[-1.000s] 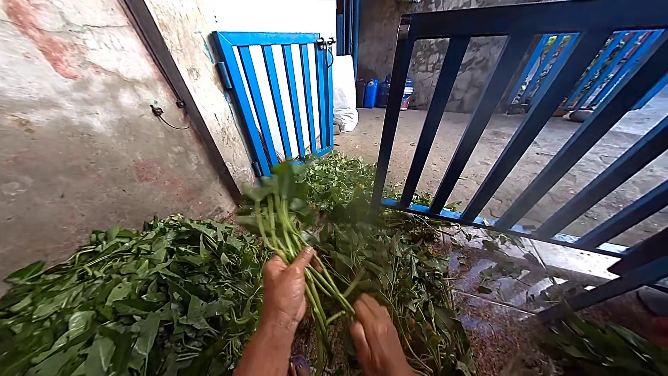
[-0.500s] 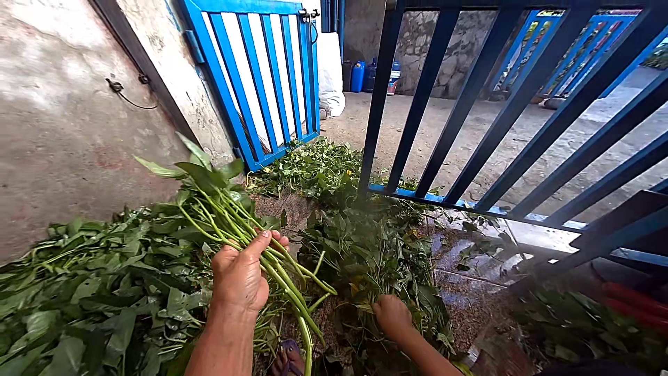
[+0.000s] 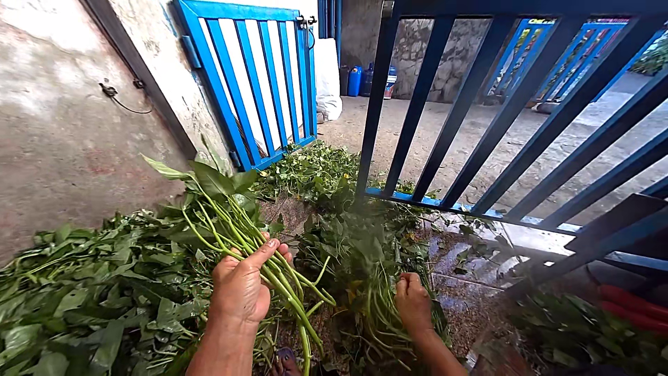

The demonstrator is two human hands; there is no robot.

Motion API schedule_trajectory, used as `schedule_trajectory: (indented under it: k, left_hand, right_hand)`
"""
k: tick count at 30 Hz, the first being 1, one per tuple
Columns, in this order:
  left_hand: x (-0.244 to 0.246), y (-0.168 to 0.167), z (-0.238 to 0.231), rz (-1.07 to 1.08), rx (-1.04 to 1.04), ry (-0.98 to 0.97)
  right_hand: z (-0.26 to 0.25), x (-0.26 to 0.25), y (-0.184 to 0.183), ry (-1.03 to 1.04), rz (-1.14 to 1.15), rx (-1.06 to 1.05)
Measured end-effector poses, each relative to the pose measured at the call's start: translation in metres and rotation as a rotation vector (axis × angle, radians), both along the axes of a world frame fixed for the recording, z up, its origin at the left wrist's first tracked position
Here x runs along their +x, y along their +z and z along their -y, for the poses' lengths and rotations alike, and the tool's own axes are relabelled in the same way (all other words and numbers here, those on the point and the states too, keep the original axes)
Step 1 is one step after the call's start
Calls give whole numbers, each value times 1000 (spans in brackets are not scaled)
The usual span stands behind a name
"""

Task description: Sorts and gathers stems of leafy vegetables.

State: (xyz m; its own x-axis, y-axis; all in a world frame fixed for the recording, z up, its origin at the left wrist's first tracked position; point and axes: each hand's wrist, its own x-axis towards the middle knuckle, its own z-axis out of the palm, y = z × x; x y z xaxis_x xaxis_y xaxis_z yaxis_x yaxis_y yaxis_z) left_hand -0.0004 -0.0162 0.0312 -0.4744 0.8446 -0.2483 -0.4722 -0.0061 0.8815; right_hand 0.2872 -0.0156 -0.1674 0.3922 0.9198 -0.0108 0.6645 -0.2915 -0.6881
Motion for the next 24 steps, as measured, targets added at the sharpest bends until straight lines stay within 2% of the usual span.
schedule_trajectory:
  k: [2,6,8,13,15,18,20,22,23,24]
  left_hand:
    - [4,-2,-3,-3,3,2]
    - [9,-2,-3,9,-32,-5]
    - [12,-2,-3,25,-41,-16]
    - [15,-6,-6,29,-65,-7]
    - [14,-7,-6,35,-64,-4]
    - [9,-6,-7,31,-53,2]
    - [8,-6,-5,30,-52,-1]
    - [7,-7,-4,26,-50,-10]
    - [7,-7,-5,24,-53,-3]
    - [8,-6,-5,19,-58,5]
  right_hand:
    - [-3,14,-10,47,-24,-217]
    - [8,-8,-19,199,48,-163]
    - [7,-22,-26,296,103,-283]
    - [-18,-39,-49,339,243,-697]
    - [-19,-43,-49,289,236,-742]
    - [-9,-49,-15,183,93,-547]
    - [10,-45,16,115,-40,-221]
    - [23,-39,24,43,-96,182]
    - [24,-34,22,32,-63,267]
    - [22,-25,20,58,-10,197]
